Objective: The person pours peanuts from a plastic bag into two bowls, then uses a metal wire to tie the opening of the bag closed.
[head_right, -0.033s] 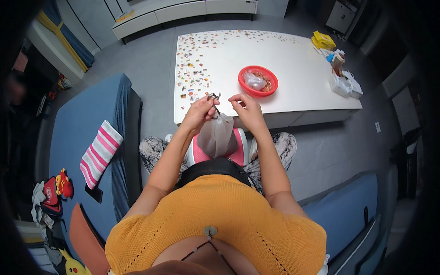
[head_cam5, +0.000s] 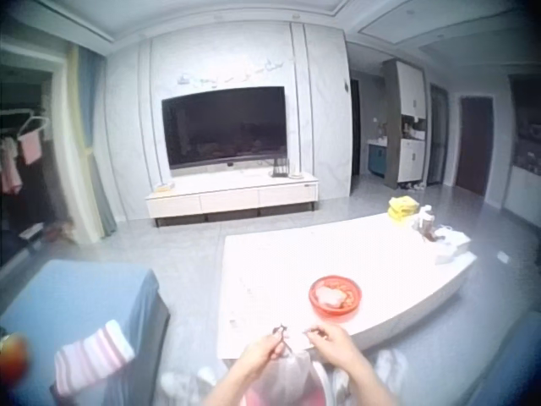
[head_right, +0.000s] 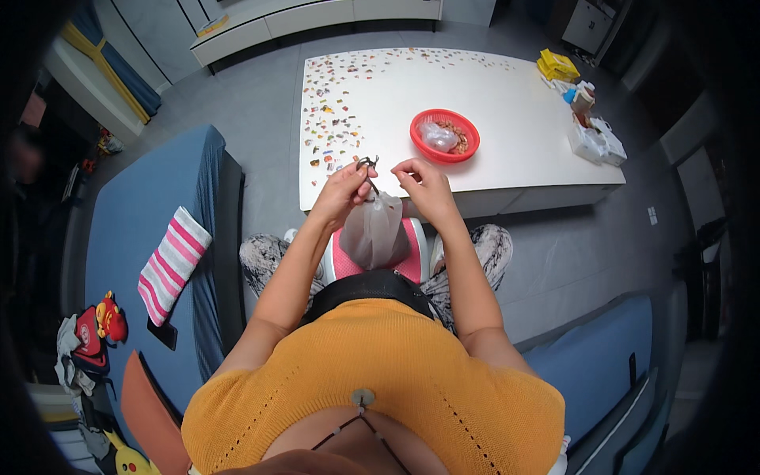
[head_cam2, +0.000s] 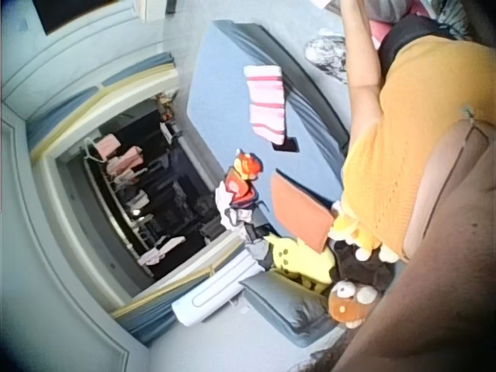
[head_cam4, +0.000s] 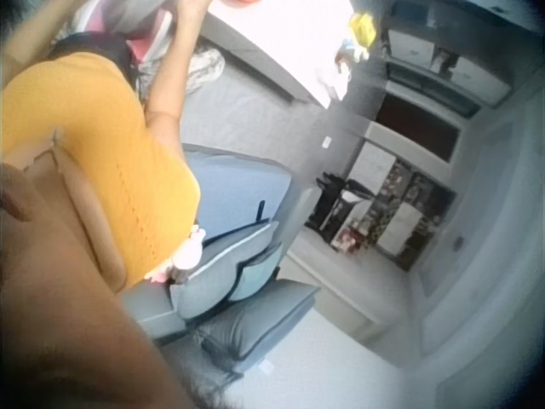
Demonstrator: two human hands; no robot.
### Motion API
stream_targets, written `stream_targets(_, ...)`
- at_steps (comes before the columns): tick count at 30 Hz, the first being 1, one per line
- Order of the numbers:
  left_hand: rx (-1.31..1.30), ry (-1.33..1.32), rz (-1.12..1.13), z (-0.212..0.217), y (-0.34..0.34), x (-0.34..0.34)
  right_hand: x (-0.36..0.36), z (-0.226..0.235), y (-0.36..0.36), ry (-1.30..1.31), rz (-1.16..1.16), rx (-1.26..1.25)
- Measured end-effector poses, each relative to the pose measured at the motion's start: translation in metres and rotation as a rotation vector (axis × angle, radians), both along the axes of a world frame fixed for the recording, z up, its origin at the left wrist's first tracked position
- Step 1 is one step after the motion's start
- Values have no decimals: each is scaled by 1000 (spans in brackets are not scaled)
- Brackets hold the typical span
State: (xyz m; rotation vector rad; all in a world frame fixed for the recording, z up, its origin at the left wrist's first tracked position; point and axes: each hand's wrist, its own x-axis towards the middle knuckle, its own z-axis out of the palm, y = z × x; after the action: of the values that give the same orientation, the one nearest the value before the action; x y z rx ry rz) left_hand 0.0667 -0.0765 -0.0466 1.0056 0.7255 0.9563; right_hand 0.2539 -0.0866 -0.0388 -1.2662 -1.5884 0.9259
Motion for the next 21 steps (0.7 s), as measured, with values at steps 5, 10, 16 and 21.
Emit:
stream_targets(5, 7, -21, -68, 3, 1, -2, -8, 6, -3, -36, 84, 34)
stream_targets(10, 47, 23, -118, 7, 4, -4, -12, 15, 0, -86, 118, 126)
stream_targets(16, 39, 63, -155, 3, 7, -2, -16, 30, -6, -166, 79, 224)
stream_targets(21, 31, 71, -201, 9, 9, -2, -14, 37, -5, -296, 72, 341)
